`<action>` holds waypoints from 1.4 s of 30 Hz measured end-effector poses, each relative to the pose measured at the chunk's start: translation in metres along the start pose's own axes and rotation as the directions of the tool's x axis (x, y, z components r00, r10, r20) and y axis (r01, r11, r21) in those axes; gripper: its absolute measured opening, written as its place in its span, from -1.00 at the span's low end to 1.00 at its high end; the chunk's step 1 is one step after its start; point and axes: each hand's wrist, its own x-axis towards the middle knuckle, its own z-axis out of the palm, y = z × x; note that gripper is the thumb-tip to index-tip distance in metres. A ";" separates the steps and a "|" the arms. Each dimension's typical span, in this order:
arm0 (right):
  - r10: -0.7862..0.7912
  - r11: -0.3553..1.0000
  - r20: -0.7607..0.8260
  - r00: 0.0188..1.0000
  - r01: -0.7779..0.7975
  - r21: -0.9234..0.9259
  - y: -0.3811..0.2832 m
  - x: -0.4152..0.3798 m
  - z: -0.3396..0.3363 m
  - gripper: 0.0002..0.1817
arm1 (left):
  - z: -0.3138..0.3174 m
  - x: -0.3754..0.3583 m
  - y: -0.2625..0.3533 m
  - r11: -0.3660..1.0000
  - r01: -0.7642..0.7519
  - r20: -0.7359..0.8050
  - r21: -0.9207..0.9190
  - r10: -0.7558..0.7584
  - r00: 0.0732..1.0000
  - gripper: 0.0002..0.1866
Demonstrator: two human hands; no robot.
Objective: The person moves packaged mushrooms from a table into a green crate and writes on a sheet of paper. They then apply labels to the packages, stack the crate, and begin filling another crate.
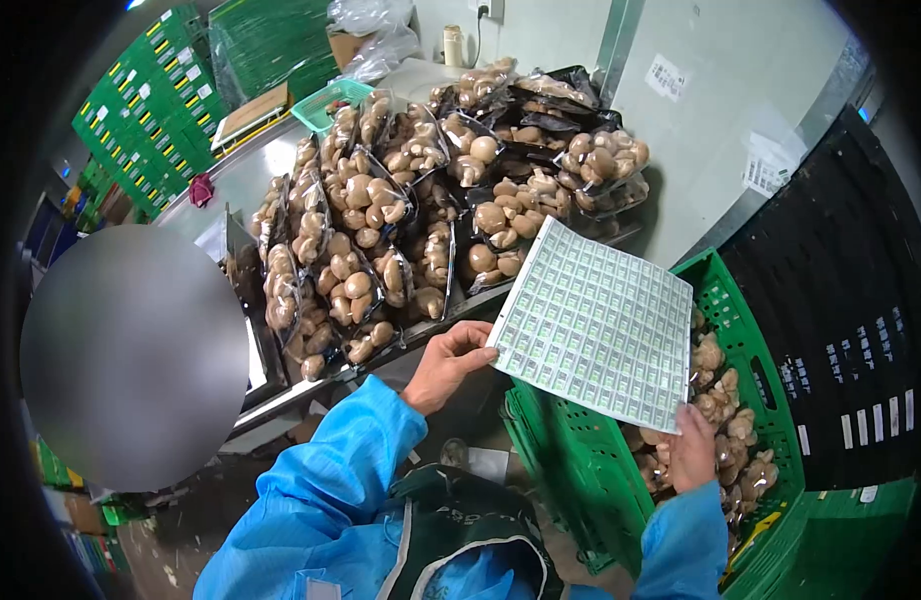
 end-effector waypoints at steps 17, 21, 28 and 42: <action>-0.744 0.668 -0.059 0.665 0.741 -0.073 -0.076 -0.108 0.057 -0.52 | 0.028 -0.074 0.139 0.427 -0.785 0.208 0.449 0.805 0.556 -0.79; -0.767 0.638 -0.077 0.637 0.747 -0.187 -0.076 -0.139 0.023 -0.57 | 0.036 -0.093 0.162 0.574 -0.780 0.350 0.248 0.698 0.625 -0.82; -0.447 0.776 0.138 0.884 0.460 -0.431 -0.082 -0.190 0.037 -0.57 | 0.027 -0.103 0.159 0.548 -0.815 0.143 0.186 0.806 0.575 -0.79; -0.413 0.483 0.310 0.856 0.495 -0.722 -0.019 -0.144 0.017 -0.67 | 0.028 -0.088 0.158 0.682 -0.413 0.007 0.604 0.513 0.858 -0.52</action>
